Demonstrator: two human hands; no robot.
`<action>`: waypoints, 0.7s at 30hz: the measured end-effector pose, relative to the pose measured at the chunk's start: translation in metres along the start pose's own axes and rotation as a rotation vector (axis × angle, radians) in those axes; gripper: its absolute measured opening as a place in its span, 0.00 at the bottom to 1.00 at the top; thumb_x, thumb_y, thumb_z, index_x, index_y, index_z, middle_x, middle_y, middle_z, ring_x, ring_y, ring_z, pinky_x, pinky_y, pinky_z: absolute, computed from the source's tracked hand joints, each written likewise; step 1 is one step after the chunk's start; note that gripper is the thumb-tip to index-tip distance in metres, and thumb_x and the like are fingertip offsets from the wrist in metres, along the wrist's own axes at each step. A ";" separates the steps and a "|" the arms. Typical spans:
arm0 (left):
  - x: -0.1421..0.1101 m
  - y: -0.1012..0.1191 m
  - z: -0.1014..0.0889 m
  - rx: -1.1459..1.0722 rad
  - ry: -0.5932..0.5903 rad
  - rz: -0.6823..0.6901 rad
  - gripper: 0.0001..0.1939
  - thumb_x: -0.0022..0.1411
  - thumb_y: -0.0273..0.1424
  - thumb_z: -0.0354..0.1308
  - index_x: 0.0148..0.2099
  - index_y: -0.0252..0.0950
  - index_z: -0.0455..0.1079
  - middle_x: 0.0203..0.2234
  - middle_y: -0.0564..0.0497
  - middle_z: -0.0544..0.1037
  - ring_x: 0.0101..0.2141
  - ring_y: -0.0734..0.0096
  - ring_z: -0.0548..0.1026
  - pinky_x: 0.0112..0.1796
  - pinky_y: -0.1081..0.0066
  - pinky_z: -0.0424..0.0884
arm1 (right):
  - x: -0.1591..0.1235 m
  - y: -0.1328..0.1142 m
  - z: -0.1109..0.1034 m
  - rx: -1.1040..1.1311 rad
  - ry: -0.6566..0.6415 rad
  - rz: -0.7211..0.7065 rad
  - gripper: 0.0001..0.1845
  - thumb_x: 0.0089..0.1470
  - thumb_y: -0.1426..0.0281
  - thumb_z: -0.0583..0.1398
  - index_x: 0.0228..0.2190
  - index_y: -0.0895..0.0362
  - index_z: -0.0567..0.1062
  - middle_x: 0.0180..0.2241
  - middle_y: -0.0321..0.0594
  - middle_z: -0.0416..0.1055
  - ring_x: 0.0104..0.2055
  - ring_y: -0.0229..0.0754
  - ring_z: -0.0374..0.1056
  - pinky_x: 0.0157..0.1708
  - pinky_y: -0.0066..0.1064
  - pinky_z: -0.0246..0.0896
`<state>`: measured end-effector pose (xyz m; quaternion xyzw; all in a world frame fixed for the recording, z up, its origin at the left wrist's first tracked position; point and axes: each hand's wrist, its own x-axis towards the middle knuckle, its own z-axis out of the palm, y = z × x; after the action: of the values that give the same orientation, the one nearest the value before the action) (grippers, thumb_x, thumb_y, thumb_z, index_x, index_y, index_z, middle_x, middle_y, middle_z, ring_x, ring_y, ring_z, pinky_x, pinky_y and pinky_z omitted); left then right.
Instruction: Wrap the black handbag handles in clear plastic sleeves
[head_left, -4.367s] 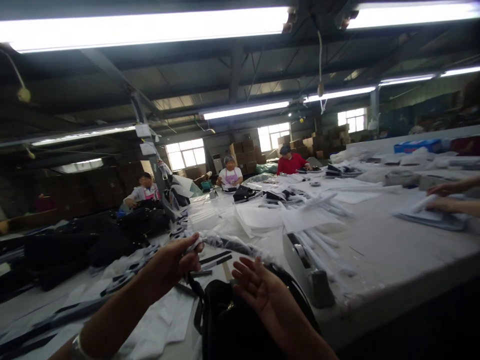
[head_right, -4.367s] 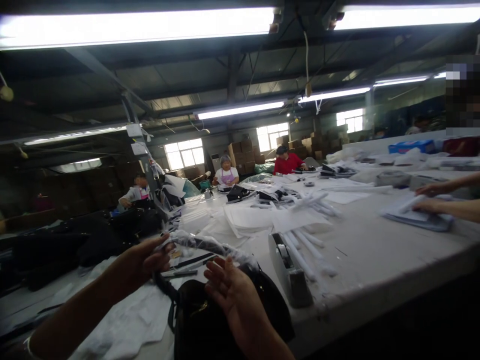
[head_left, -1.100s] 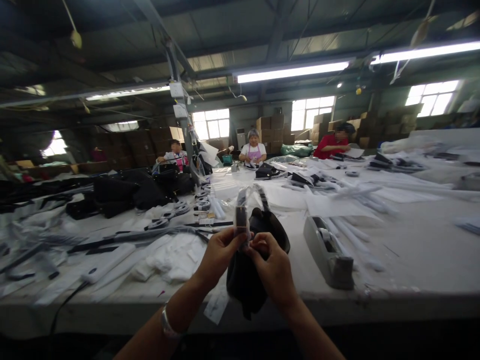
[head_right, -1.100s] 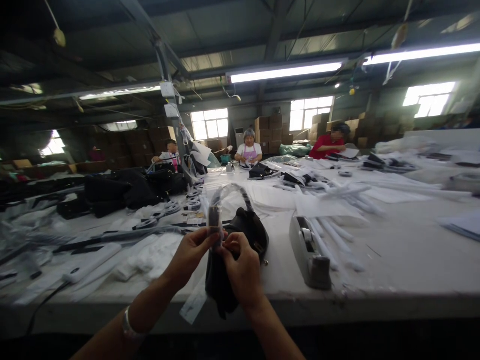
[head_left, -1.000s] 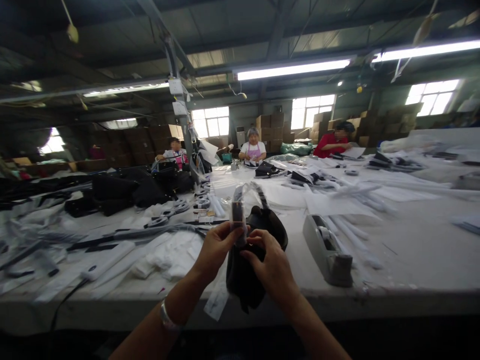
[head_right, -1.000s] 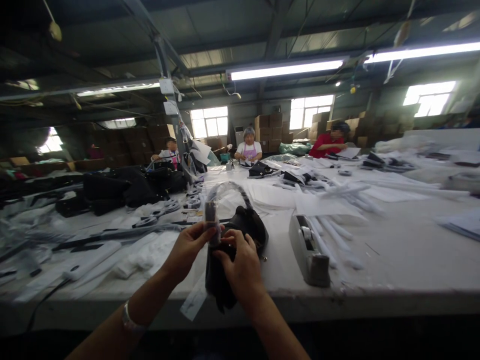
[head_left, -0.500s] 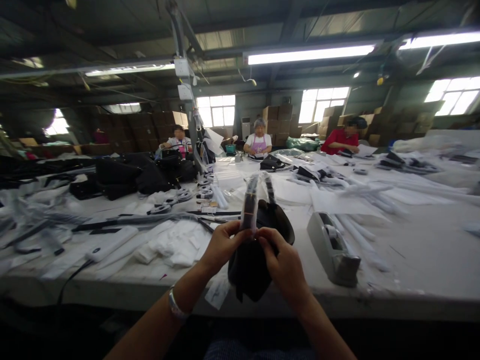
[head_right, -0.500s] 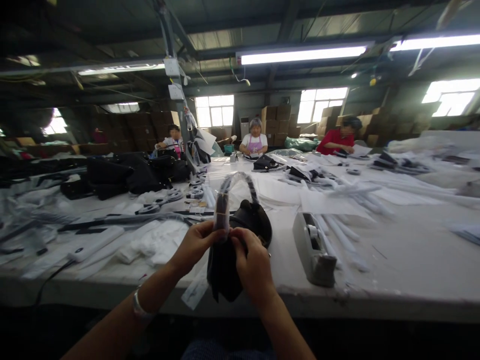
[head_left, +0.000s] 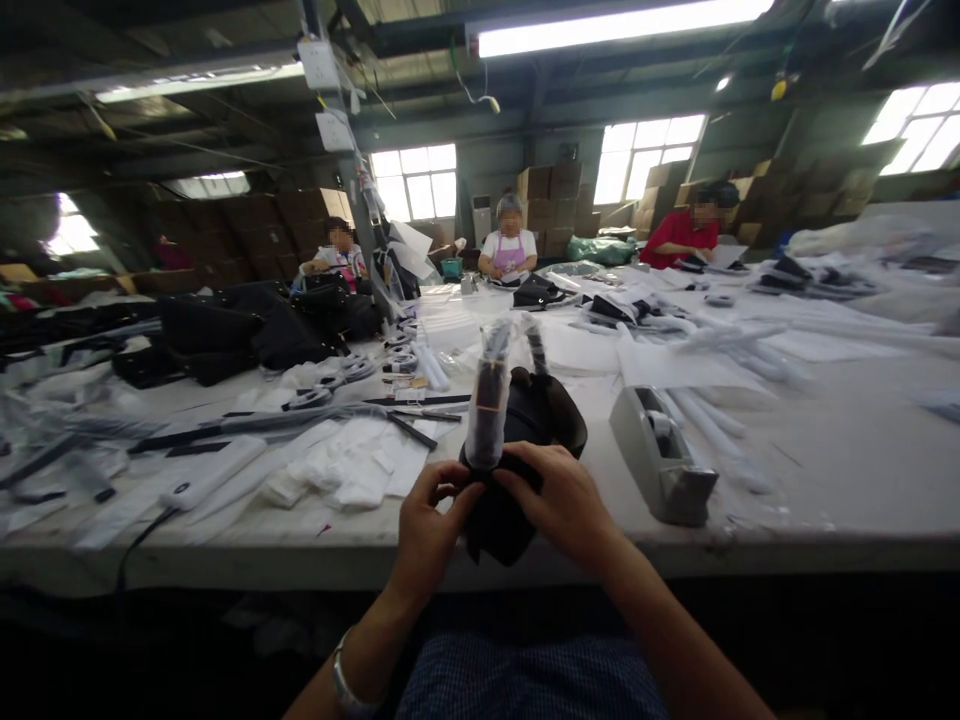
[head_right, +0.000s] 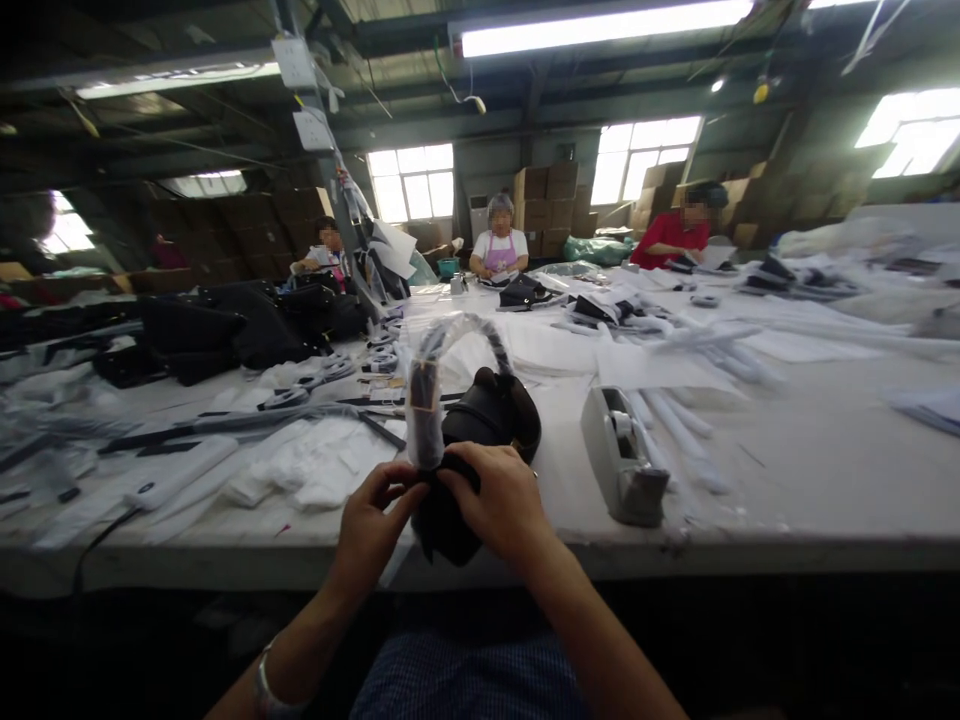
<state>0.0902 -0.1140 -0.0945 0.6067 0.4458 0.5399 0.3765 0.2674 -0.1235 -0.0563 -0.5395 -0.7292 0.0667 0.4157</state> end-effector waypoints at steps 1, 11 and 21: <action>0.000 0.002 -0.001 0.013 -0.016 0.002 0.10 0.55 0.34 0.67 0.39 0.38 0.73 0.33 0.52 0.77 0.38 0.65 0.75 0.42 0.68 0.71 | 0.006 0.000 -0.002 0.030 -0.059 0.011 0.10 0.55 0.65 0.62 0.41 0.50 0.80 0.35 0.38 0.80 0.36 0.48 0.75 0.39 0.36 0.64; 0.009 0.010 -0.012 -0.111 -0.096 -0.178 0.10 0.54 0.34 0.67 0.39 0.36 0.77 0.32 0.51 0.81 0.37 0.65 0.76 0.42 0.70 0.70 | 0.030 0.012 -0.005 0.357 -0.304 0.009 0.10 0.52 0.66 0.64 0.37 0.53 0.82 0.32 0.35 0.79 0.35 0.44 0.73 0.34 0.29 0.62; 0.013 0.013 -0.006 -0.222 -0.083 -0.208 0.10 0.54 0.33 0.68 0.40 0.35 0.79 0.33 0.52 0.81 0.39 0.68 0.75 0.45 0.71 0.68 | 0.036 0.017 0.001 0.347 -0.284 -0.020 0.11 0.51 0.70 0.65 0.39 0.54 0.80 0.36 0.35 0.80 0.40 0.45 0.73 0.39 0.30 0.62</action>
<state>0.0867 -0.1061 -0.0771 0.5337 0.4277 0.5186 0.5131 0.2770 -0.0858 -0.0467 -0.4378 -0.7634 0.2622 0.3959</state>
